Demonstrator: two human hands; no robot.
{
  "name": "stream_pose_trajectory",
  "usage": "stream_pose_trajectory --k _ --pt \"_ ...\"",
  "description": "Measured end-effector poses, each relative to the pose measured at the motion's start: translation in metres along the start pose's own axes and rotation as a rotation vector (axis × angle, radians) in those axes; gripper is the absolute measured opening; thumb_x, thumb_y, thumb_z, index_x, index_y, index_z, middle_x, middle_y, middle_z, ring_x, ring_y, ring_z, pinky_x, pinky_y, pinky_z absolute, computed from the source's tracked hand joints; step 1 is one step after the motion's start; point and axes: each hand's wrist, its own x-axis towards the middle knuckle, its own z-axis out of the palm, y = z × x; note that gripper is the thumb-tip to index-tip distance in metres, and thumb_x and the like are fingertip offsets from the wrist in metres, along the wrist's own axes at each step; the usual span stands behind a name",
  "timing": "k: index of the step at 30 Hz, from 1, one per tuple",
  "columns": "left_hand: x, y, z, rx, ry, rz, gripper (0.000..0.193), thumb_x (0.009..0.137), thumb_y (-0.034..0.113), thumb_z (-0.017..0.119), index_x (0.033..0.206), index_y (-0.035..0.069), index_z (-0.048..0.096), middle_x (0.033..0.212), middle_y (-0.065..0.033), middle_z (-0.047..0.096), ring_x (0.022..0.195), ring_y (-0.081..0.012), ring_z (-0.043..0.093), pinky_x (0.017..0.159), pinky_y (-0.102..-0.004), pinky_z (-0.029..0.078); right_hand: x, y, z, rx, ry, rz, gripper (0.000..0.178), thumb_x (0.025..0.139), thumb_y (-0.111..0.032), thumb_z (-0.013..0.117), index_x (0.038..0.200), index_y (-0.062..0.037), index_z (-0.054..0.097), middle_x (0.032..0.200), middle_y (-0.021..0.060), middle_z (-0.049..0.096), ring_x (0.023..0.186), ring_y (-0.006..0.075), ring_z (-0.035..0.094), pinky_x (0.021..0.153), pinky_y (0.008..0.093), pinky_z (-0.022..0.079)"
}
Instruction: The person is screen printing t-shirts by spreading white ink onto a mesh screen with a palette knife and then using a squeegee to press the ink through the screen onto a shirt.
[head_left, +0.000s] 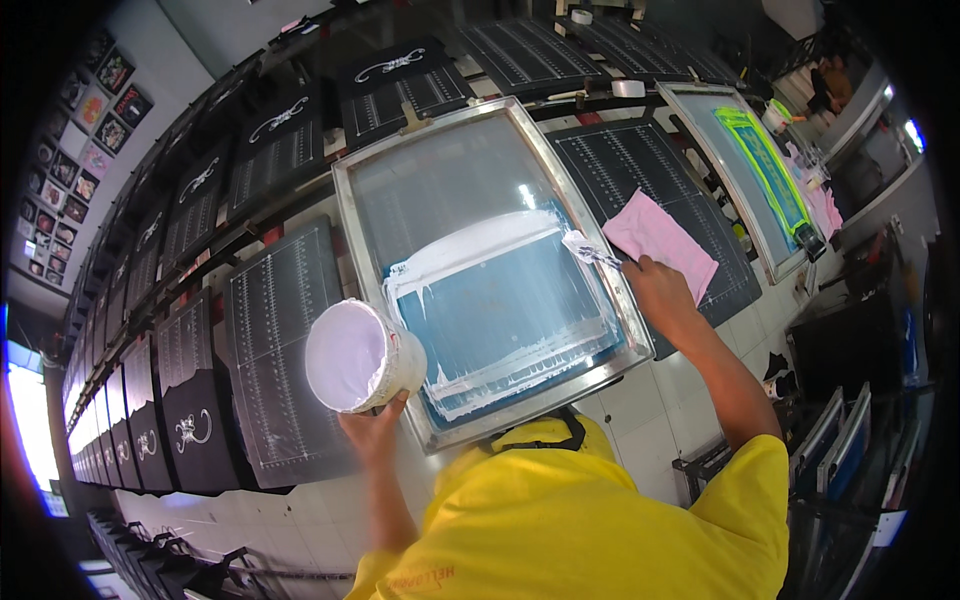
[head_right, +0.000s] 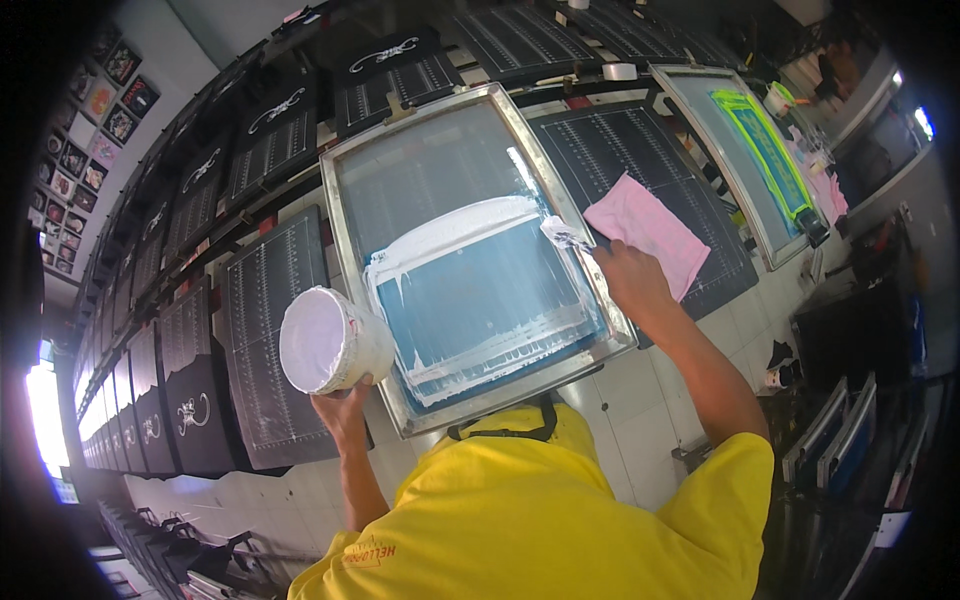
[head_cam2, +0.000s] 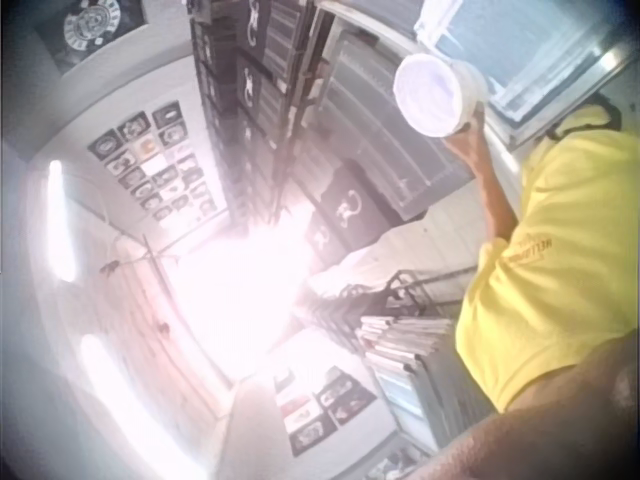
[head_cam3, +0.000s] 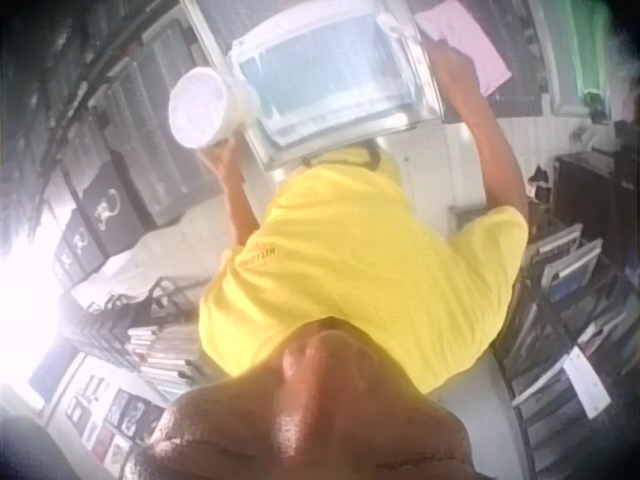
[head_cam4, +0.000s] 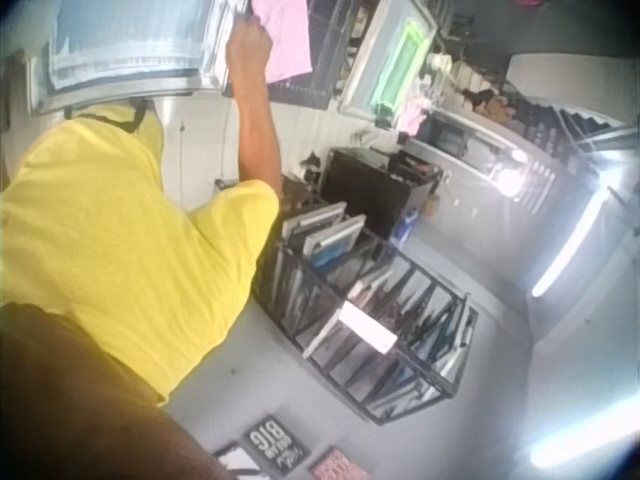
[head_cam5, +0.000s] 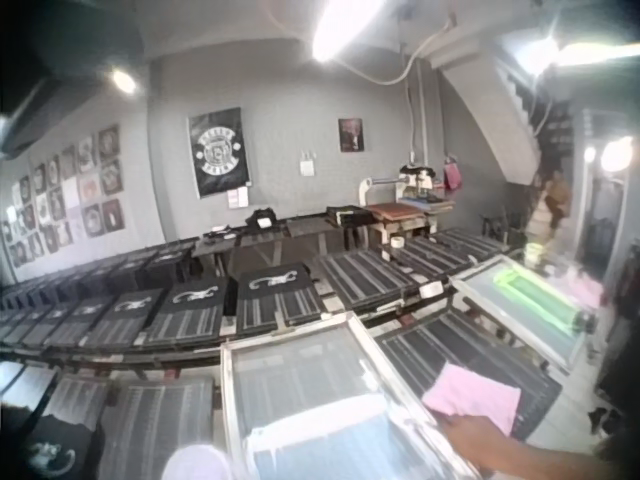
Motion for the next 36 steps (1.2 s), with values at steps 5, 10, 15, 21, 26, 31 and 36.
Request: stream_pose_trajectory --k 5,10,15,21,26,31,36 --pt "0.004 0.004 0.013 -0.016 -0.009 -0.049 0.071 0.06 0.004 0.088 0.121 -0.006 0.053 0.115 -0.0153 0.061 0.103 -0.0225 0.062 0.092 -0.034 0.049 -0.018 0.004 0.034 -0.028 0.16 0.063 0.023 0.081 -0.004 0.055 0.104 -0.0057 0.058 0.084 0.0132 0.056 0.078 0.0303 0.064 0.06 0.0411 0.054" --pt "0.032 -0.034 0.032 0.095 -0.09 0.033 0.085 0.056 0.011 0.092 0.127 -0.005 0.048 0.12 -0.0163 0.058 0.111 -0.0231 0.058 0.097 -0.0359 0.047 -0.02 0.007 0.049 -0.036 0.322 0.056 0.028 0.083 -0.005 0.056 0.11 -0.0066 0.06 0.082 0.0115 0.055 0.073 0.0288 0.064 0.057 0.0379 0.054" --pt "0.056 -0.036 0.087 0.235 -0.144 0.237 0.096 0.054 0.021 0.093 0.133 -0.002 0.042 0.123 -0.0175 0.057 0.114 -0.0258 0.056 0.098 -0.0378 0.046 -0.022 0.002 0.025 -0.031 0.444 0.044 0.029 0.081 -0.003 0.059 0.11 -0.0078 0.064 0.079 0.0084 0.053 0.066 0.0246 0.061 0.054 0.0337 0.052" --pt "0.066 -0.015 0.147 0.374 -0.277 0.278 0.102 0.055 0.031 0.092 0.137 0.002 0.039 0.125 -0.0182 0.056 0.117 -0.0322 0.056 0.095 -0.0399 0.047 -0.035 -0.022 -0.038 0.021 0.601 -0.039 0.031 0.079 0.0 0.063 0.109 -0.0051 0.065 0.073 0.0076 0.05 0.06 0.024 0.057 0.051 0.0335 0.047" --pt "0.06 -0.001 0.17 0.39 -0.302 0.294 0.104 0.056 0.034 0.091 0.139 0.005 0.036 0.132 -0.0165 0.052 0.119 -0.0329 0.053 0.096 -0.0417 0.046 -0.054 -0.049 -0.066 0.478 0.664 -0.03 0.022 0.083 -0.003 0.062 0.105 -0.0048 0.066 0.071 0.0051 0.055 0.056 0.0181 0.053 0.051 0.0303 0.043" --pt "0.053 0.0 0.167 0.387 -0.24 0.378 0.107 0.055 0.031 0.092 0.141 0.005 0.034 0.133 -0.0168 0.051 0.121 -0.034 0.051 0.097 -0.042 0.045 -0.074 -0.06 -0.062 1.234 0.318 0.304 0.017 0.088 -0.007 0.06 0.102 0.0006 0.065 0.067 -0.0023 0.053 0.055 0.0064 0.045 0.047 0.0239 0.033" --pt "0.05 -0.011 0.155 0.398 -0.14 0.464 0.109 0.054 0.027 0.093 0.142 0.005 0.032 0.134 -0.0169 0.05 0.122 -0.0346 0.05 0.099 -0.0419 0.044 -0.08 -0.058 -0.047 1.591 0.081 0.609 0.009 0.089 -0.008 0.059 0.09 0.0003 0.064 0.058 -0.0067 0.042 0.046 -0.0003 0.031 0.041 0.0177 0.022"
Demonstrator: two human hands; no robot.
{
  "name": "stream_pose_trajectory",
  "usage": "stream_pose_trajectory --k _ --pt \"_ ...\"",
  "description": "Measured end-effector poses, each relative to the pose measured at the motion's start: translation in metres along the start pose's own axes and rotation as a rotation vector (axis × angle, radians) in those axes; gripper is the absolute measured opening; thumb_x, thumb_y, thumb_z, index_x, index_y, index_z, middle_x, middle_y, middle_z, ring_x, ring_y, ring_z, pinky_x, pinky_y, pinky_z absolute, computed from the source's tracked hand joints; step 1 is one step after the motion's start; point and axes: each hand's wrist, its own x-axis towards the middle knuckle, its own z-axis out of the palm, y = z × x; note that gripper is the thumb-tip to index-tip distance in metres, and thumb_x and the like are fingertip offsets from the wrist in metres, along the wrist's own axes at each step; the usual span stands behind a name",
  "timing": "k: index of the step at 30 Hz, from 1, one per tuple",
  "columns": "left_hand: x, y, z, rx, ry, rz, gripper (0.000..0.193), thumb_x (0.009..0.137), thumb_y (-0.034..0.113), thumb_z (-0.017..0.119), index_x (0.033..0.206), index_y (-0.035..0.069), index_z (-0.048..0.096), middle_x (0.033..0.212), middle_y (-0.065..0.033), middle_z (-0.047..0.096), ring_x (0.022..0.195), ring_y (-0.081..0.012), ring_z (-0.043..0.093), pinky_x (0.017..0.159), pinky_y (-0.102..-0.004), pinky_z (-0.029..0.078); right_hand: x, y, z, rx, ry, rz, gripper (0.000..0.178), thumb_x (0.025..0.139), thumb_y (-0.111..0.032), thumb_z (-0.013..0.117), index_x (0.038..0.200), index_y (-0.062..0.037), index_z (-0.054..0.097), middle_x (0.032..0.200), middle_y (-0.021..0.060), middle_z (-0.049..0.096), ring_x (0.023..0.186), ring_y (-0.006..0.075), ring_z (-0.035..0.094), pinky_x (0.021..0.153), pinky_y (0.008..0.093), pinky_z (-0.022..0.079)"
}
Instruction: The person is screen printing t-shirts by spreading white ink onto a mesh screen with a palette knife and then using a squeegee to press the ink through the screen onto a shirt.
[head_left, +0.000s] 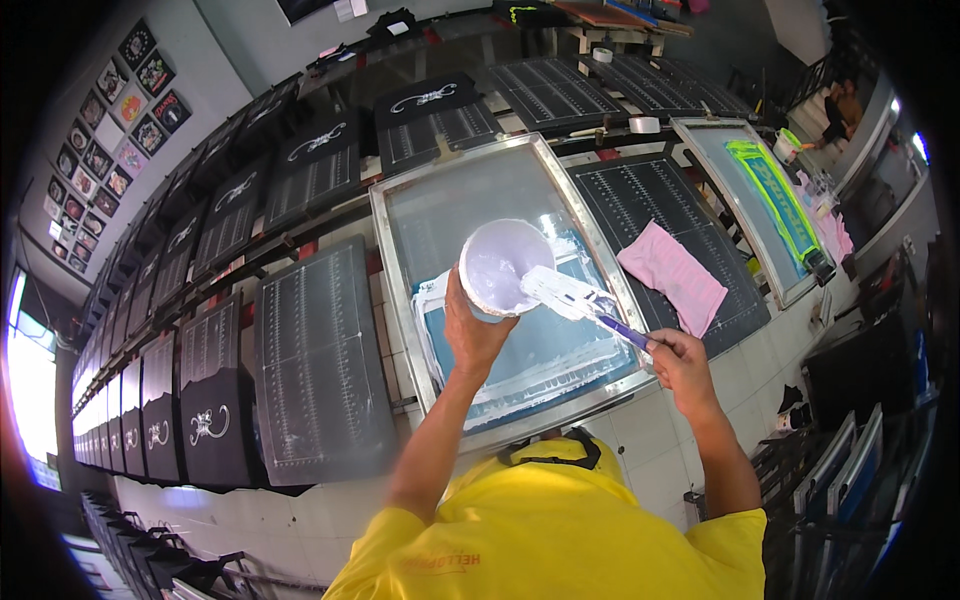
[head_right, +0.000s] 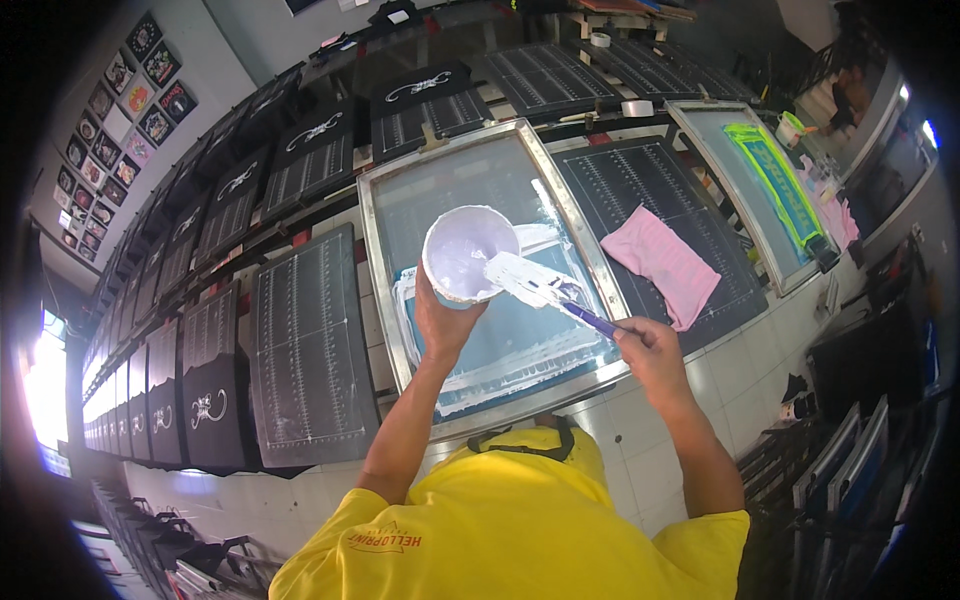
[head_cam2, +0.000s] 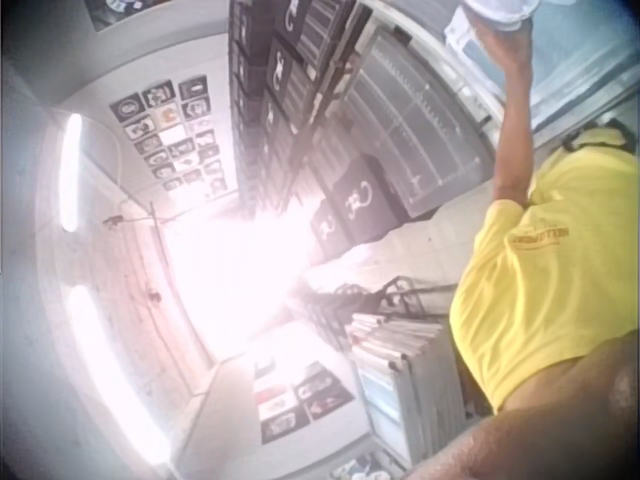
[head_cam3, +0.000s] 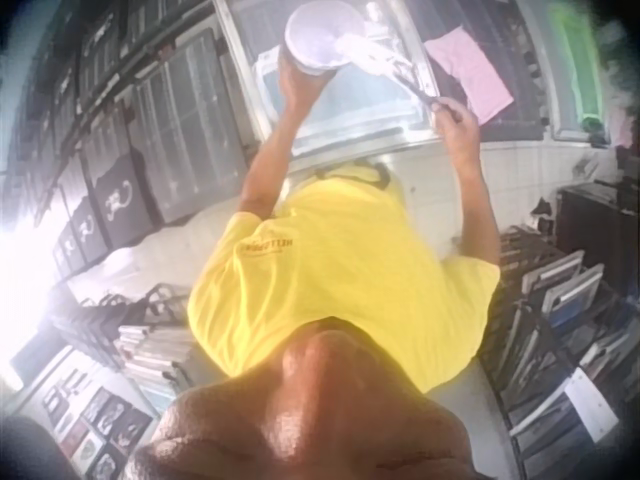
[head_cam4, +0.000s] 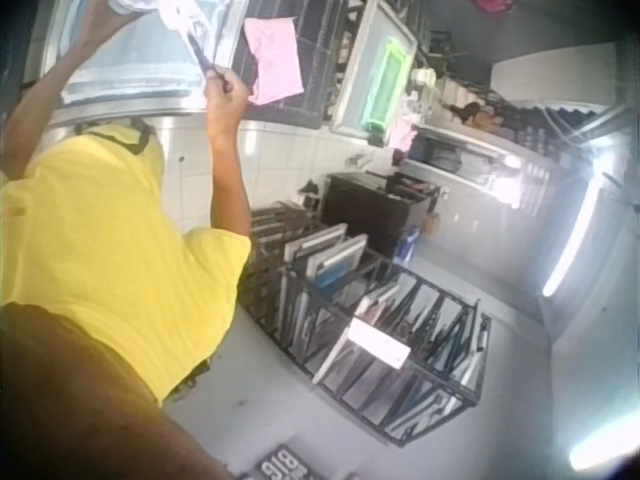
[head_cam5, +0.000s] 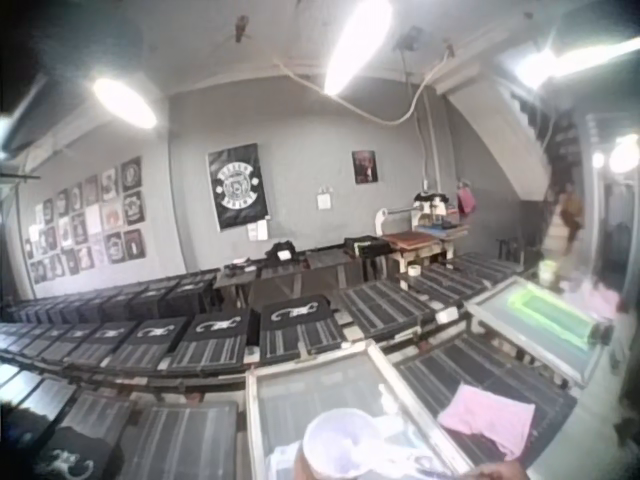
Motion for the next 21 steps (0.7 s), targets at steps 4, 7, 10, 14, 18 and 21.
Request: stream_pose_trajectory --k 4,7,10,14,18,21 --pt "-0.005 -0.008 -0.01 0.062 0.055 0.054 0.11 0.054 0.025 0.093 0.142 0.004 0.032 0.134 -0.0163 0.049 0.122 -0.034 0.05 0.1 -0.0411 0.043 -0.002 0.006 -0.001 0.019 -0.001 0.033 0.009 0.089 -0.007 0.059 0.087 0.0 0.063 0.056 -0.0077 0.039 0.043 -0.0007 0.027 0.038 0.0188 0.018" --pt "-0.005 0.001 -0.019 0.021 0.015 0.015 0.11 0.053 0.025 0.093 0.142 0.003 0.032 0.134 -0.017 0.049 0.12 -0.0339 0.051 0.099 -0.0408 0.044 -0.005 0.004 -0.003 0.013 -0.004 0.056 0.01 0.089 -0.007 0.059 0.089 0.001 0.064 0.058 -0.0075 0.04 0.044 -0.0005 0.029 0.039 0.0188 0.019" --pt "-0.01 -0.009 -0.023 -0.008 0.009 -0.062 0.109 0.054 0.024 0.093 0.142 0.003 0.032 0.132 -0.0176 0.05 0.119 -0.0336 0.053 0.098 -0.0402 0.045 -0.009 0.0 -0.004 0.004 -0.008 0.073 0.012 0.087 -0.007 0.06 0.092 0.0027 0.065 0.06 -0.0072 0.042 0.047 0.0001 0.032 0.041 0.0191 0.021" --pt "-0.009 -0.009 -0.03 -0.123 -0.029 -0.174 0.104 0.055 0.022 0.093 0.138 -0.002 0.035 0.129 -0.0177 0.052 0.12 -0.0287 0.053 0.101 -0.0398 0.044 -0.013 0.005 -0.01 -0.046 0.028 0.069 0.012 0.087 -0.007 0.06 0.092 0.0024 0.066 0.061 -0.0069 0.043 0.049 0.0004 0.034 0.043 0.019 0.022" --pt "-0.007 -0.032 -0.044 -0.37 -0.029 -0.303 0.1 0.057 0.016 0.092 0.136 -0.005 0.034 0.13 -0.019 0.049 0.124 -0.0283 0.049 0.108 -0.0396 0.04 -0.013 0.023 -0.011 -0.15 0.065 -0.009 0.011 0.089 -0.006 0.06 0.093 0.0014 0.066 0.06 -0.0077 0.044 0.048 -0.0006 0.033 0.042 0.0186 0.023" --pt "-0.004 -0.036 -0.073 -0.419 -0.022 -0.385 0.095 0.058 0.013 0.091 0.135 -0.006 0.037 0.128 -0.0216 0.051 0.121 -0.0293 0.053 0.107 -0.0391 0.041 -0.01 0.045 0.001 -0.334 0.034 -0.141 0.012 0.088 -0.006 0.062 0.096 0.0022 0.066 0.065 -0.0055 0.052 0.056 0.0011 0.043 0.049 0.0183 0.031"
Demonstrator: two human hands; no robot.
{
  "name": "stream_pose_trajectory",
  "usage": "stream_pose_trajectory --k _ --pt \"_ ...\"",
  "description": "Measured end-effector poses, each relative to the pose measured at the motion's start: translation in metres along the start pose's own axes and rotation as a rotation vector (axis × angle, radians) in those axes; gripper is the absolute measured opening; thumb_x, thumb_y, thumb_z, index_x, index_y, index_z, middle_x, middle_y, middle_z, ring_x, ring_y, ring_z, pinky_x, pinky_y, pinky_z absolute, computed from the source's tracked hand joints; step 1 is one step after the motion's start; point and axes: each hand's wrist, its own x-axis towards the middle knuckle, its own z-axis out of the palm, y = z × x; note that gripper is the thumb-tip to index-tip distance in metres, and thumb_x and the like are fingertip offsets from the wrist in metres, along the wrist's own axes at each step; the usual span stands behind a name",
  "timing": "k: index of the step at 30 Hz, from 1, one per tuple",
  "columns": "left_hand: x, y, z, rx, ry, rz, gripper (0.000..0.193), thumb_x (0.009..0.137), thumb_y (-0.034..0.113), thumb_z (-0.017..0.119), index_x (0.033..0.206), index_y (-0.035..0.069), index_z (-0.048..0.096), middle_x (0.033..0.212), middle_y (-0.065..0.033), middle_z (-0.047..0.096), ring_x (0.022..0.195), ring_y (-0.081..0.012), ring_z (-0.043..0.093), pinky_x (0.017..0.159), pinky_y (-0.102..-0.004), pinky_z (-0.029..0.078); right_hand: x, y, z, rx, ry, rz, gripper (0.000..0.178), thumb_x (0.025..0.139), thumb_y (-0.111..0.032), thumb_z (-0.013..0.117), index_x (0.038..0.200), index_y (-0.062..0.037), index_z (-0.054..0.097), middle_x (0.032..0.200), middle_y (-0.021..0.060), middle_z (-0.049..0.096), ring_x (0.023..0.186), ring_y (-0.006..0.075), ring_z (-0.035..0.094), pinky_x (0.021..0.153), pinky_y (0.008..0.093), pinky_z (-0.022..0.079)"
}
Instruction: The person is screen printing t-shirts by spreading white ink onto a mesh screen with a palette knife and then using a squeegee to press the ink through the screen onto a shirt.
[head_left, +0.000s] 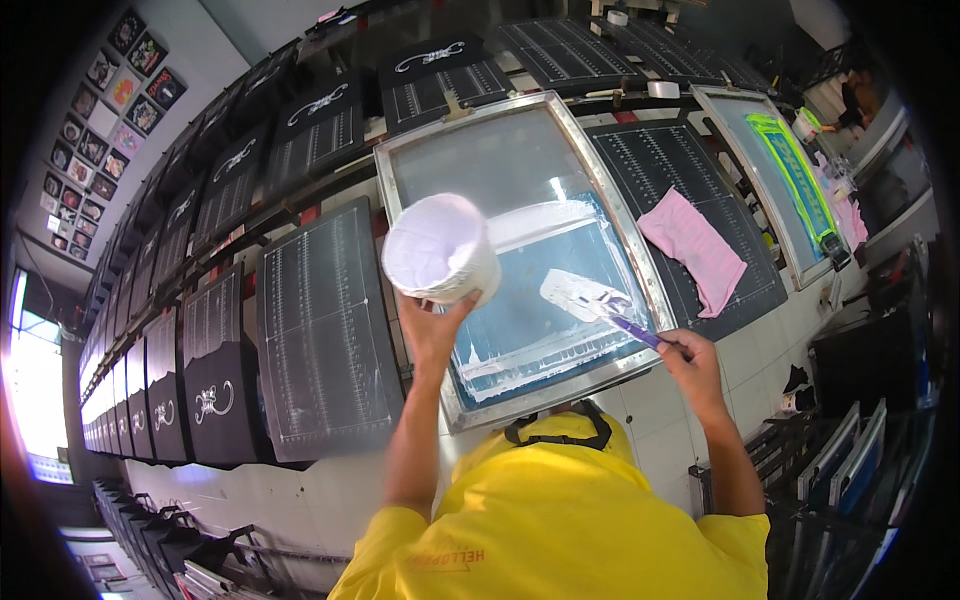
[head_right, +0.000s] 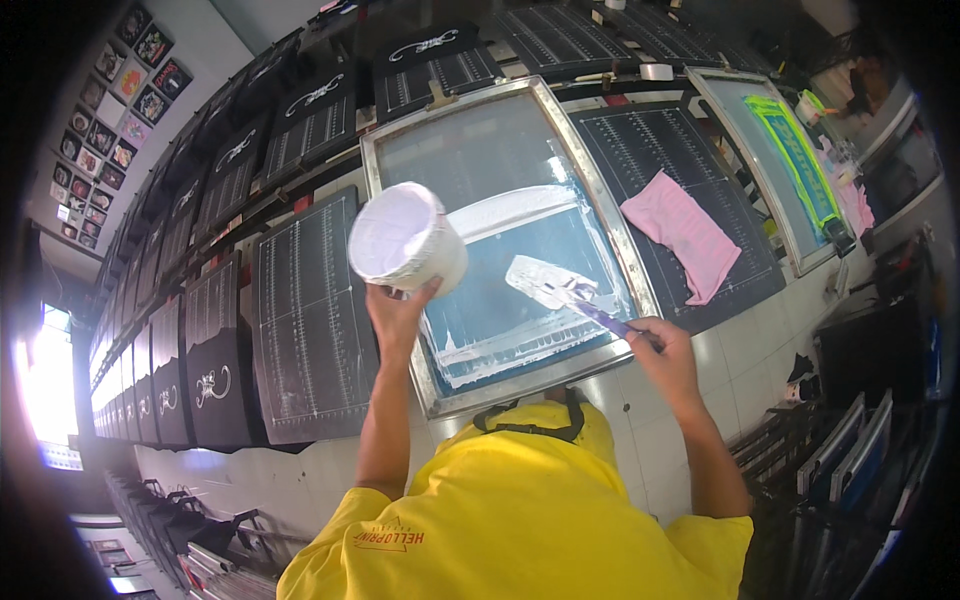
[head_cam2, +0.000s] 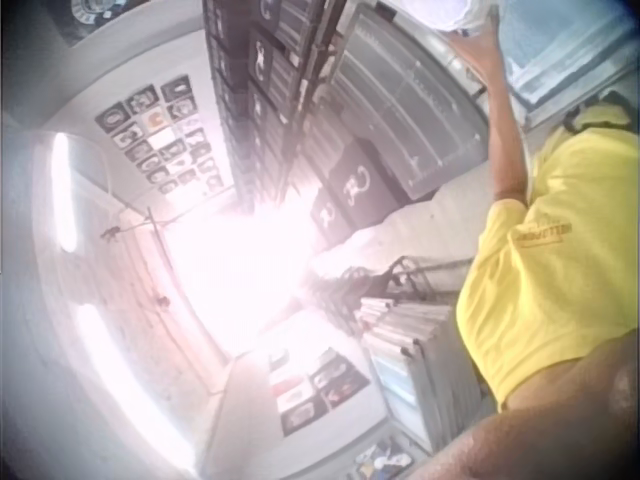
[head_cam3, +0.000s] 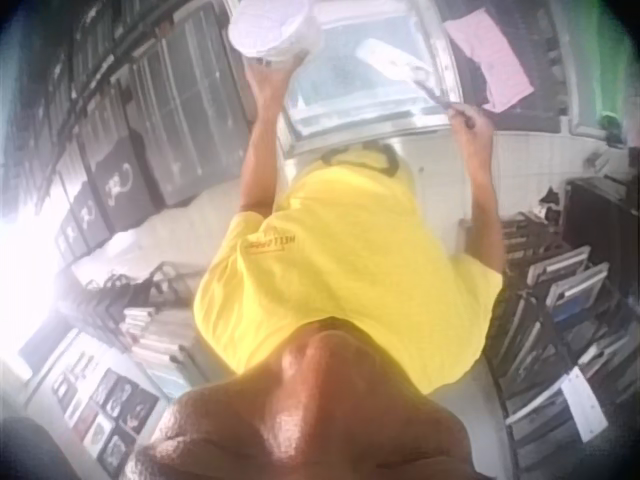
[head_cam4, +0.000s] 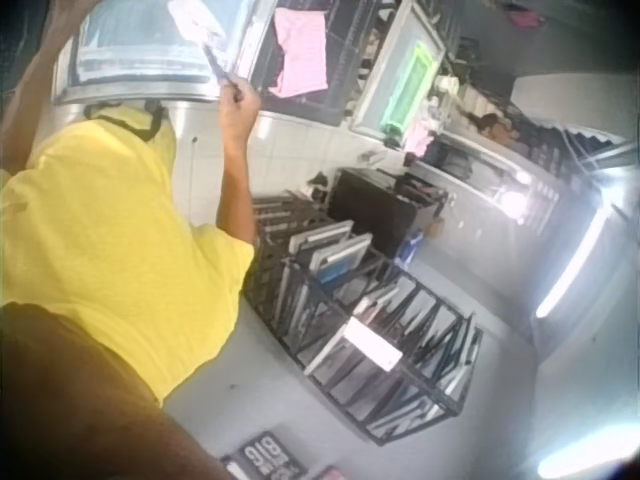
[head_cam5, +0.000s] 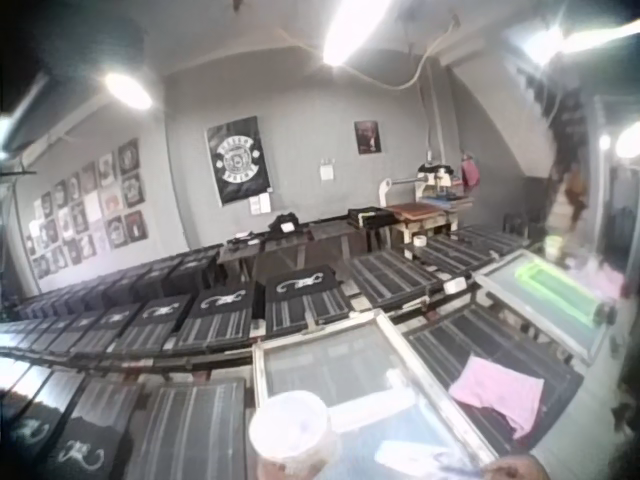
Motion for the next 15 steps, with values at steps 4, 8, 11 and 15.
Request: stream_pose_trajectory --k 4,8,11,15 --pt "-0.008 0.024 -0.046 -0.07 0.038 -0.027 0.084 0.06 0.01 0.089 0.129 -0.008 0.043 0.121 -0.0213 0.057 0.115 -0.0284 0.058 0.105 -0.0385 0.044 0.009 0.026 0.042 -0.048 -0.071 -0.099 0.014 0.087 -0.006 0.065 0.098 0.0033 0.066 0.072 -0.0006 0.061 0.065 0.0045 0.051 0.058 0.0206 0.04" --pt "-0.027 0.04 -0.082 -0.076 0.167 -0.029 0.083 0.062 0.01 0.088 0.129 -0.008 0.043 0.123 -0.0209 0.056 0.116 -0.0287 0.057 0.104 -0.0389 0.045 0.043 0.04 0.081 -0.127 -0.164 -0.218 0.021 0.089 -0.013 0.066 0.104 0.0015 0.067 0.067 0.0068 0.062 0.057 0.0079 0.052 0.054 0.0245 0.04" --pt "-0.045 0.041 -0.102 -0.041 0.271 -0.039 0.083 0.062 0.01 0.088 0.129 -0.008 0.043 0.125 -0.0208 0.055 0.117 -0.0287 0.056 0.104 -0.0395 0.045 0.074 0.046 0.114 -0.082 -0.211 -0.238 0.022 0.089 -0.016 0.066 0.104 0.0003 0.067 0.067 0.0078 0.062 0.056 0.0095 0.051 0.053 0.0251 0.04" --pt "-0.069 0.034 -0.122 -0.005 0.326 -0.043 0.084 0.061 0.012 0.089 0.13 -0.007 0.043 0.124 -0.0199 0.055 0.116 -0.028 0.056 0.103 -0.0395 0.045 0.111 0.042 0.155 -0.051 -0.208 -0.344 0.023 0.09 -0.018 0.064 0.106 -0.0011 0.068 0.064 0.0076 0.061 0.054 0.0105 0.05 0.052 0.0271 0.041"
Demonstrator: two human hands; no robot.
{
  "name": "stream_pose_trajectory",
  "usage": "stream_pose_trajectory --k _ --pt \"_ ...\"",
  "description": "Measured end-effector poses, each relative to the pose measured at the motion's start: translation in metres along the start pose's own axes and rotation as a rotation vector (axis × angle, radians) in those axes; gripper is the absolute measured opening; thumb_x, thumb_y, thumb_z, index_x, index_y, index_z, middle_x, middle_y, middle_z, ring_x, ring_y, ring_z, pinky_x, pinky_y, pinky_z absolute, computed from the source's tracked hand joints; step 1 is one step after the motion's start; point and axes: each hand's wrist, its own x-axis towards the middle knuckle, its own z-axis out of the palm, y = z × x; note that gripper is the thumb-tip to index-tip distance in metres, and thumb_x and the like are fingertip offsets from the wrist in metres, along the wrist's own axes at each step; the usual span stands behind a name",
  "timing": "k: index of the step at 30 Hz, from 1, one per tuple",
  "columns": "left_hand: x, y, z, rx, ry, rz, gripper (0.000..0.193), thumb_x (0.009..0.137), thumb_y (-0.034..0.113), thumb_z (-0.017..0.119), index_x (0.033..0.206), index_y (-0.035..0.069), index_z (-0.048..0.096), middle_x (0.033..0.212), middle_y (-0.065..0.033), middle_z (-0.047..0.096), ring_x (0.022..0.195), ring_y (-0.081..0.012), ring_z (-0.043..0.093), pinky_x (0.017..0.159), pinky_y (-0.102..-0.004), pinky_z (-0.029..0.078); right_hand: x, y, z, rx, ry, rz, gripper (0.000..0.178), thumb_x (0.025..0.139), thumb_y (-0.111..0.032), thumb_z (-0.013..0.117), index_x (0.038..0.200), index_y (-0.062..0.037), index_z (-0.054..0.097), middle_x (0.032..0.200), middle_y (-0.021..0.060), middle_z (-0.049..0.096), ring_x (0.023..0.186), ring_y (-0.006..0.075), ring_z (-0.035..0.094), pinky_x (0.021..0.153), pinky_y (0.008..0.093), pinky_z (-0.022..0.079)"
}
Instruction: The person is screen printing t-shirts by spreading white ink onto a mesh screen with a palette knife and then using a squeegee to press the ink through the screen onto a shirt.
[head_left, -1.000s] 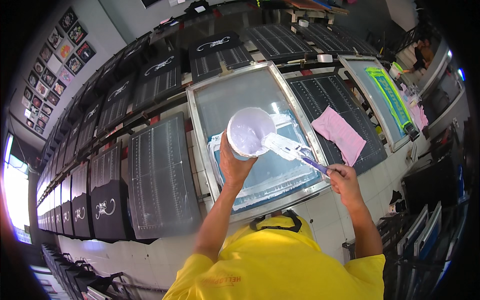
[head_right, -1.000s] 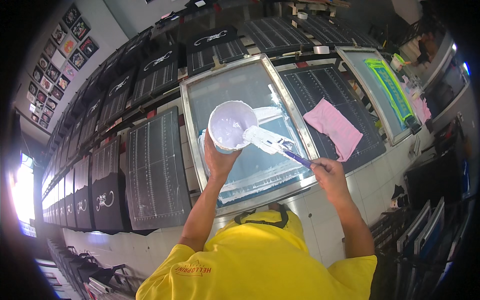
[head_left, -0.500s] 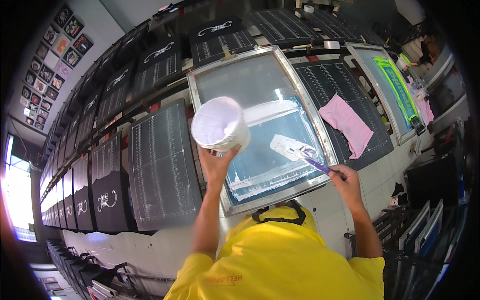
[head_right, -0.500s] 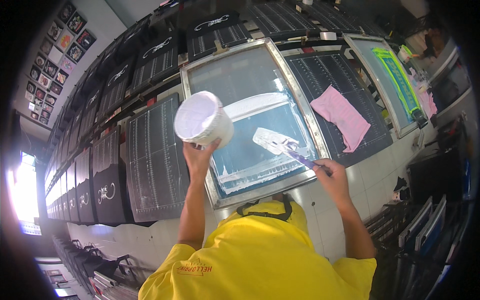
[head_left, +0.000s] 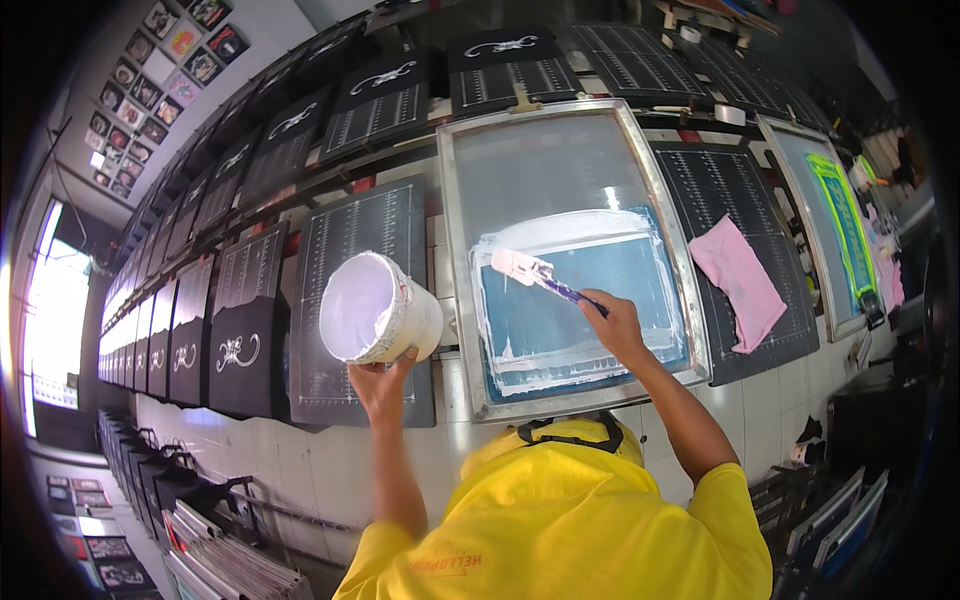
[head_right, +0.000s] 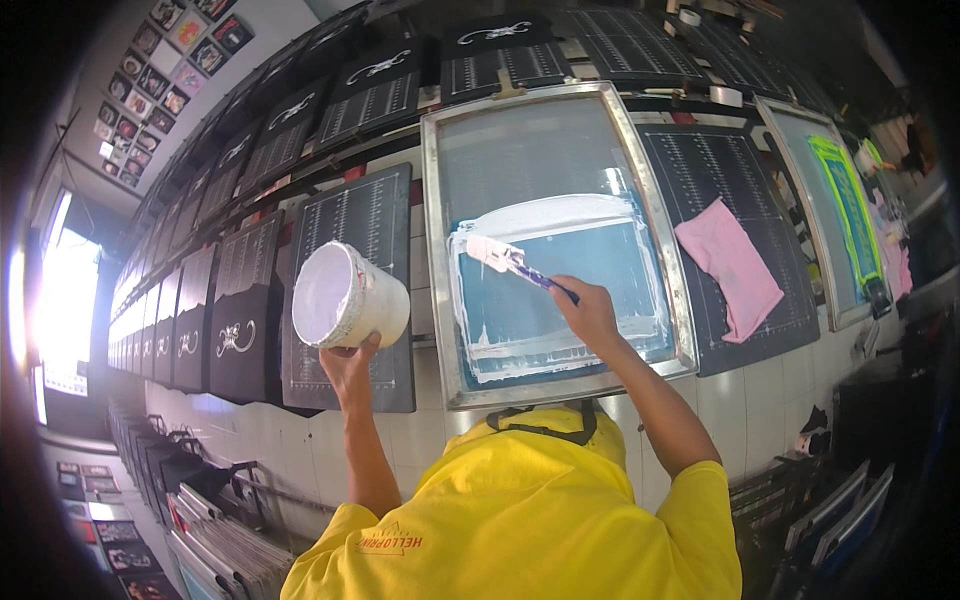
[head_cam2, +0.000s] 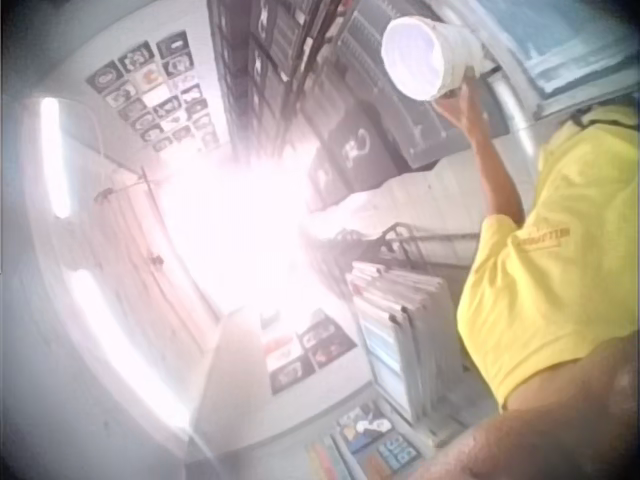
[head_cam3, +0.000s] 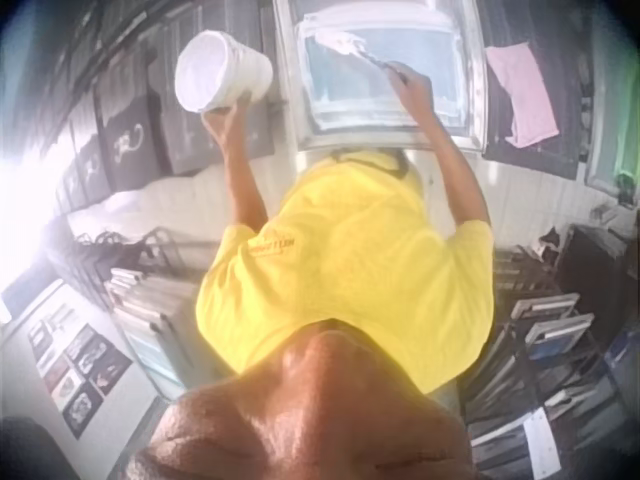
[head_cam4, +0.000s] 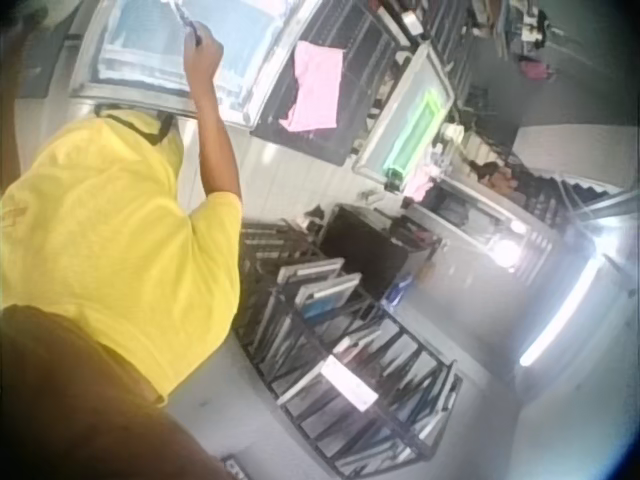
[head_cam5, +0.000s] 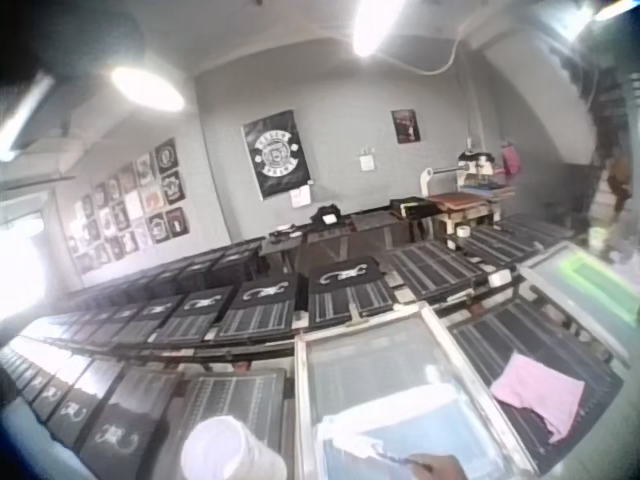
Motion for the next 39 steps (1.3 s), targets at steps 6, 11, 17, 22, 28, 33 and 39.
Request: stream_pose_trajectory --k 6,11,17,22,28,33,39 --pt "-0.022 -0.009 -0.022 0.022 0.058 -0.06 0.085 0.061 0.011 0.089 0.13 -0.005 0.042 0.125 -0.0181 0.055 0.116 -0.027 0.056 0.102 -0.0389 0.046 0.049 0.002 0.023 -0.078 -0.011 -0.109 0.022 0.09 -0.018 0.062 0.107 -0.0047 0.068 0.069 0.0152 0.062 0.052 0.0226 0.054 0.052 0.0321 0.042" --pt "-0.034 -0.012 -0.032 -0.011 0.091 -0.071 0.083 0.063 0.008 0.087 0.131 -0.003 0.042 0.126 -0.0176 0.054 0.118 -0.0267 0.055 0.102 -0.039 0.046 0.071 0.003 0.036 -0.121 -0.03 -0.192 0.024 0.09 -0.019 0.063 0.108 -0.0042 0.068 0.073 0.0175 0.064 0.054 0.0242 0.055 0.054 0.0329 0.043" --pt "-0.04 -0.005 -0.031 -0.017 0.139 -0.087 0.082 0.063 0.007 0.087 0.131 -0.003 0.042 0.127 -0.0175 0.053 0.118 -0.0265 0.054 0.102 -0.0386 0.045 0.086 0.006 0.032 -0.173 -0.178 -0.095 0.027 0.09 -0.019 0.064 0.11 -0.0015 0.067 0.077 0.019 0.067 0.059 0.0208 0.058 0.057 0.0322 0.045" --pt "-0.035 -0.012 -0.034 -0.022 0.124 -0.06 0.081 0.063 0.007 0.087 0.13 -0.004 0.043 0.126 -0.0171 0.054 0.118 -0.0257 0.055 0.102 -0.038 0.044 0.099 0.029 0.022 -0.121 -0.191 -0.208 0.032 0.089 -0.022 0.064 0.112 -0.0004 0.067 0.098 0.0206 0.07 0.085 0.0279 0.07 0.075 0.0333 0.051" --pt "-0.032 -0.009 -0.032 -0.039 0.106 -0.046 0.08 0.063 0.007 0.087 0.13 -0.004 0.044 0.125 -0.0167 0.055 0.116 -0.0253 0.055 0.102 -0.0375 0.044 0.105 0.017 0.012 -0.096 -0.339 -0.065 0.031 0.089 -0.021 0.065 0.113 -0.0011 0.067 0.107 0.0192 0.069 0.097 0.0287 0.068 0.087 0.0334 0.05" --pt "-0.032 -0.009 -0.031 -0.041 0.127 -0.041 0.081 0.063 0.008 0.087 0.131 -0.004 0.043 0.126 -0.0173 0.055 0.116 -0.0265 0.056 0.102 -0.038 0.044 0.105 0.026 0.007 -0.089 -0.358 -0.075 0.031 0.088 -0.02 0.065 0.113 -0.0011 0.068 0.105 0.0187 0.07 0.096 0.0257 0.068 0.087 0.0322 0.05" --pt "-0.032 -0.01 -0.035 -0.011 0.106 -0.031 0.081 0.065 0.005 0.086 0.132 -0.003 0.041 0.127 -0.0174 0.054 0.118 -0.0269 0.055 0.102 -0.0386 0.045 0.103 0.025 -0.001 -0.05 -0.42 -0.015 0.028 0.088 -0.016 0.067 0.112 -0.0015 0.069 0.093 0.0128 0.072 0.081 0.0157 0.062 0.076 0.0281 0.048"
